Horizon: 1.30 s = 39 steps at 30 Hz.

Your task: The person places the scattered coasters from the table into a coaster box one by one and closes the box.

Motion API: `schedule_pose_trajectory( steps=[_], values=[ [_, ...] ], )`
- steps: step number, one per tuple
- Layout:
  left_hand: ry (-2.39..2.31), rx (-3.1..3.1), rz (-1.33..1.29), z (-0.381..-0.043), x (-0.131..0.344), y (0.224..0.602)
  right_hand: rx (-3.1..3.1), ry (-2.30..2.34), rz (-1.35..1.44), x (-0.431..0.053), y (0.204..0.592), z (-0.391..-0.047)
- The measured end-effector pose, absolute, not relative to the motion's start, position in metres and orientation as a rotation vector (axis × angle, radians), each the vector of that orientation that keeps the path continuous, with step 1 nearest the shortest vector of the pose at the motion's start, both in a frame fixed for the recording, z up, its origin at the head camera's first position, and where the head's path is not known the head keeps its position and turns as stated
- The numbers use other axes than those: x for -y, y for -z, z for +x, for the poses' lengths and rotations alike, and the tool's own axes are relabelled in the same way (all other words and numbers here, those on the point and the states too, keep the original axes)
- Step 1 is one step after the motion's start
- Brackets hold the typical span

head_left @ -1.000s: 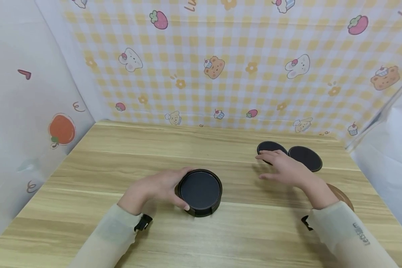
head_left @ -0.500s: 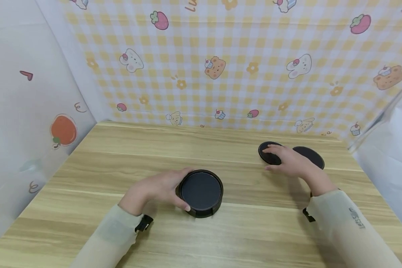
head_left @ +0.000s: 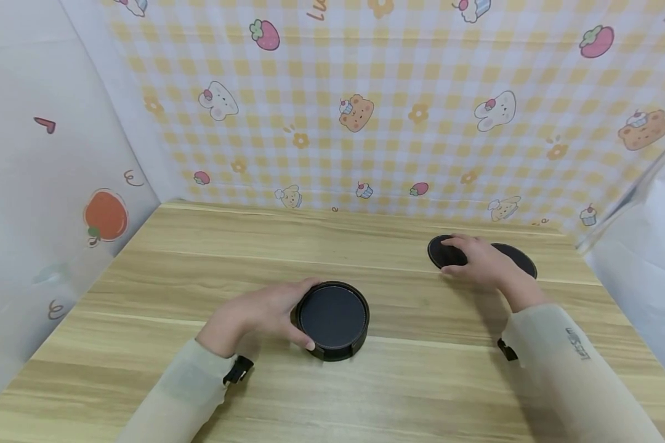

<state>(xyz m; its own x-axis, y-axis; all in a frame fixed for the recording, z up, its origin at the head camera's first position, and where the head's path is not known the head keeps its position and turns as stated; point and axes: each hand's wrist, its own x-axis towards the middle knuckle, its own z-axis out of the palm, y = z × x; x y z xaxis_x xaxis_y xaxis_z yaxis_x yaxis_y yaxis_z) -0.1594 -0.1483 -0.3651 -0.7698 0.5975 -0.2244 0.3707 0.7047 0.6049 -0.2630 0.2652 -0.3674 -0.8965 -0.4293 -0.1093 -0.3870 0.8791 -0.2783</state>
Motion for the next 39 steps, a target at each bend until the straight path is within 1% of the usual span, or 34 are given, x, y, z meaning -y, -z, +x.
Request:
schedule_pose_trajectory(
  steps=[16,25,32,39],
  values=[
    [-0.737,-2.525,0.741,-0.159,0.149,0.365,-2.847,0.362,-0.524,-0.273,0.371,-0.271],
    [-0.743,-2.514,0.741,-0.16,0.148,0.364,-2.824,0.38,-0.56,-0.277,0.379,-0.274],
    [-0.75,-2.509,0.71,-0.159,0.148,0.364,-2.823,0.414,-0.542,-0.278,0.382,-0.275],
    [-0.766,-2.503,0.755,-0.159,0.148,0.365,-2.806,0.431,-0.5,-0.277,0.382,-0.276]
  ],
)
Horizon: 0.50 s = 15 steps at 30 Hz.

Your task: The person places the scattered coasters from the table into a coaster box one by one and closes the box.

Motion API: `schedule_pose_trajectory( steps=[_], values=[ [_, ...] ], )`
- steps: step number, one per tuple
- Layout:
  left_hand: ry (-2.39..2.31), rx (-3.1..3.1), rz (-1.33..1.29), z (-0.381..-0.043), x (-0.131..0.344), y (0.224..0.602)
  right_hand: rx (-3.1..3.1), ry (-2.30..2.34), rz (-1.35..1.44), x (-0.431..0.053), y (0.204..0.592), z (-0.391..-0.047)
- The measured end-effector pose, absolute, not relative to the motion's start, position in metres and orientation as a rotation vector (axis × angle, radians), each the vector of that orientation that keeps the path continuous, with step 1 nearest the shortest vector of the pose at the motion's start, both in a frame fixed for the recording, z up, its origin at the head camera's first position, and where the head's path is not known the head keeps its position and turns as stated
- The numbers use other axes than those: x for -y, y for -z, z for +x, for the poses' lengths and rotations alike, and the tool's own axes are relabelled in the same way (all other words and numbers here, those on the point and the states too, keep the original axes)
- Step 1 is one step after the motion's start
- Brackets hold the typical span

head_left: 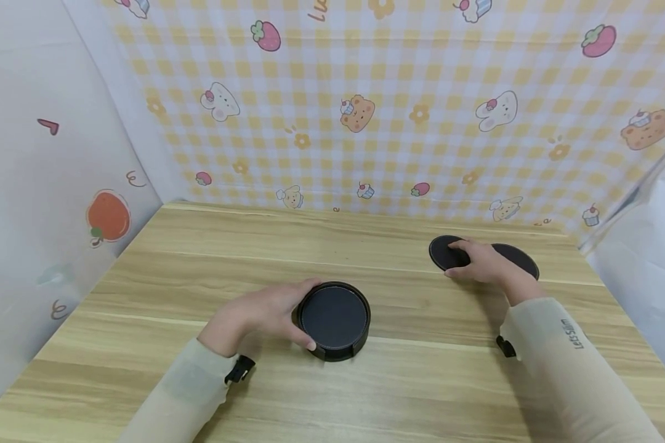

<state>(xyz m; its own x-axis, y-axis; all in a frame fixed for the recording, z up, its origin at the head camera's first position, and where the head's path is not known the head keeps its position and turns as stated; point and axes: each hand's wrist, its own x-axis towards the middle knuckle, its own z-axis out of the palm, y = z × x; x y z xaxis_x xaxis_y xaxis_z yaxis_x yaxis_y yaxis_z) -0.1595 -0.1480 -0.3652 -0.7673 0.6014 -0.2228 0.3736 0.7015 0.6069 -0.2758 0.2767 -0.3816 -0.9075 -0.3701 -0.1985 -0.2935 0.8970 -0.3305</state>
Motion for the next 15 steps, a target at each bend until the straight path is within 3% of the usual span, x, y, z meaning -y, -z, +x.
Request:
schedule_pose_trajectory(
  steps=[15],
  values=[
    [-0.765,-2.499,0.737,-0.1604,0.1487,0.3649,-2.839,0.44,-0.458,-0.2732,0.3765,-0.2753]
  ],
)
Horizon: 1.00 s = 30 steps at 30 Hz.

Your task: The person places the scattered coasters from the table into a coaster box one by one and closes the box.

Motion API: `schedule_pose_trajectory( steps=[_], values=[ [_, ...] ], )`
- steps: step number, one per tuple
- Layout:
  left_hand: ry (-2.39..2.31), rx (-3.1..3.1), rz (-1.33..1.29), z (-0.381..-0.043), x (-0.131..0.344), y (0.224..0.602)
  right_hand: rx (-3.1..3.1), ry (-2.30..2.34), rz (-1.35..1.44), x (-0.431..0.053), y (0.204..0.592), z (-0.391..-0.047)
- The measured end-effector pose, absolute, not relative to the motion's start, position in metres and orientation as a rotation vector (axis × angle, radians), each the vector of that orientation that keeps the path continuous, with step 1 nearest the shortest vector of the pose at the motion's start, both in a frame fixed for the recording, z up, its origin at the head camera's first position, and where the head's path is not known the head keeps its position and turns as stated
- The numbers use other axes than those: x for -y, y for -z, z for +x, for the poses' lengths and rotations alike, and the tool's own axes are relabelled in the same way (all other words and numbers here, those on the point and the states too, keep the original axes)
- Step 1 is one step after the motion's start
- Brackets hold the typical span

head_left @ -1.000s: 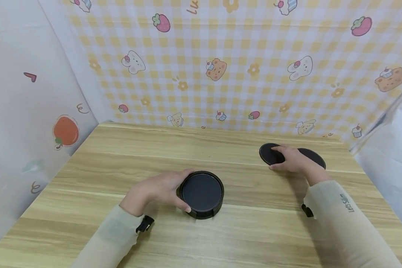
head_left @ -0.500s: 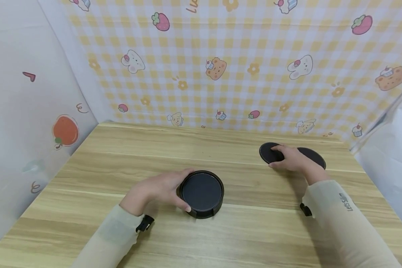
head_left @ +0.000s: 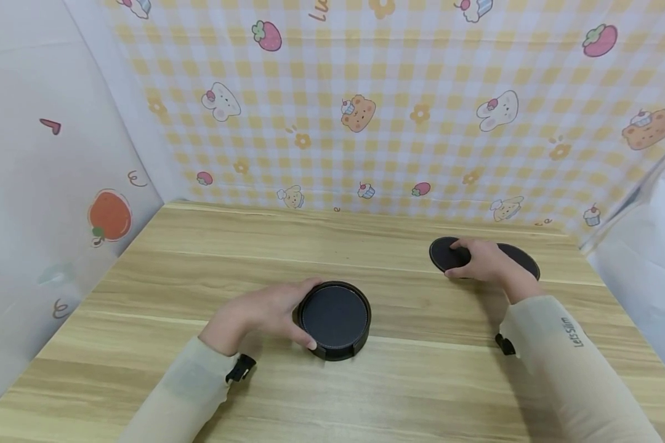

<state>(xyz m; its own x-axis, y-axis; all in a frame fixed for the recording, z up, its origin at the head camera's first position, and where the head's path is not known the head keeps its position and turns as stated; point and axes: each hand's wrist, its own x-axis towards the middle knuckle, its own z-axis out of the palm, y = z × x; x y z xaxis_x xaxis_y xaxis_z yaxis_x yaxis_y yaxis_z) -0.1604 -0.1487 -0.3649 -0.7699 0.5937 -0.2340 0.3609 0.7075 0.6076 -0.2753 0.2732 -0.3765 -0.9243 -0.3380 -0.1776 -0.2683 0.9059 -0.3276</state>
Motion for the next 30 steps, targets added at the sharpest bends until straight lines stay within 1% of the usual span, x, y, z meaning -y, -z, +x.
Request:
schedule_pose_trajectory(
  steps=[8,18,30],
  values=[
    [-0.757,-2.508,0.747,-0.161,0.147,0.362,-2.858,0.45,-0.532,-0.277,0.378,-0.273],
    [-0.77,-2.496,0.751,-0.159,0.148,0.364,-2.85,0.48,-0.543,-0.279,0.379,-0.264],
    [-0.803,-2.474,0.787,-0.16,0.148,0.367,-2.89,0.5,-0.576,-0.278,0.374,-0.246]
  ],
)
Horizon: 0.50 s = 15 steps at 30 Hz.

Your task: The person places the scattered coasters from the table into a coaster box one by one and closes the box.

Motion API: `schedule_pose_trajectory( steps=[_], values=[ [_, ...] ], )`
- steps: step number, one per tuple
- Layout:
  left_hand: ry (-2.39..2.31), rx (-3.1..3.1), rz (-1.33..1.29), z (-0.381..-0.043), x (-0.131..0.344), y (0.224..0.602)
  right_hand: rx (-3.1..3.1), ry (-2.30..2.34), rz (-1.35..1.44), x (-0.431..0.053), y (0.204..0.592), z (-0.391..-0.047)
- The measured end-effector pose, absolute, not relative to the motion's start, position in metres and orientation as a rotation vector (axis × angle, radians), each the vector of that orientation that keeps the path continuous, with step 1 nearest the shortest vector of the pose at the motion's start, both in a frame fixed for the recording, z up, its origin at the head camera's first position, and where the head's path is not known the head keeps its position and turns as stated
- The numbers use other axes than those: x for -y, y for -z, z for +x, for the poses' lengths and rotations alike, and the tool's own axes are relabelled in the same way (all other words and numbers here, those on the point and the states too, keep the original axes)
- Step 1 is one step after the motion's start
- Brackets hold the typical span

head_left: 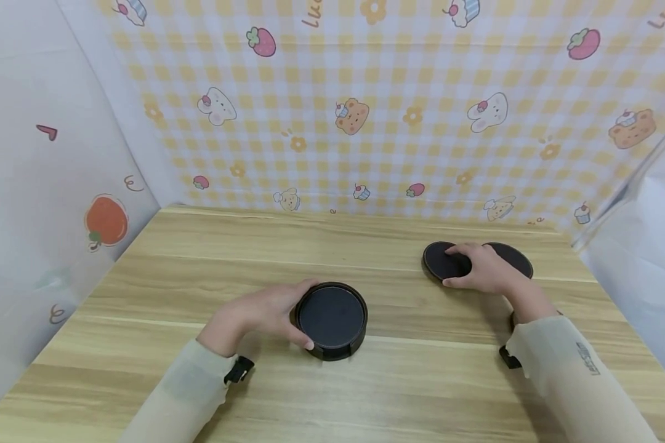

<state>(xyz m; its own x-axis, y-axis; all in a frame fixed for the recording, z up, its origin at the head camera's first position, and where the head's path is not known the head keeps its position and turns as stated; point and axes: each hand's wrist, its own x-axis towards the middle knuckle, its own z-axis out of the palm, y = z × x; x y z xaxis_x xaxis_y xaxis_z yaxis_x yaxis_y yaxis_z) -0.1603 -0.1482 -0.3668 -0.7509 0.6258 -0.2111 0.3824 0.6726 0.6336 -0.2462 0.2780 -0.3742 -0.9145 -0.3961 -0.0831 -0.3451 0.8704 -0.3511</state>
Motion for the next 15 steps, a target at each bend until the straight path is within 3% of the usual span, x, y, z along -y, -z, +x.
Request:
schedule_pose_trajectory(
  steps=[15],
  values=[
    [-0.804,-2.473,0.814,-0.159,0.148,0.366,-2.941,0.548,-0.648,-0.262,0.367,-0.222]
  ],
)
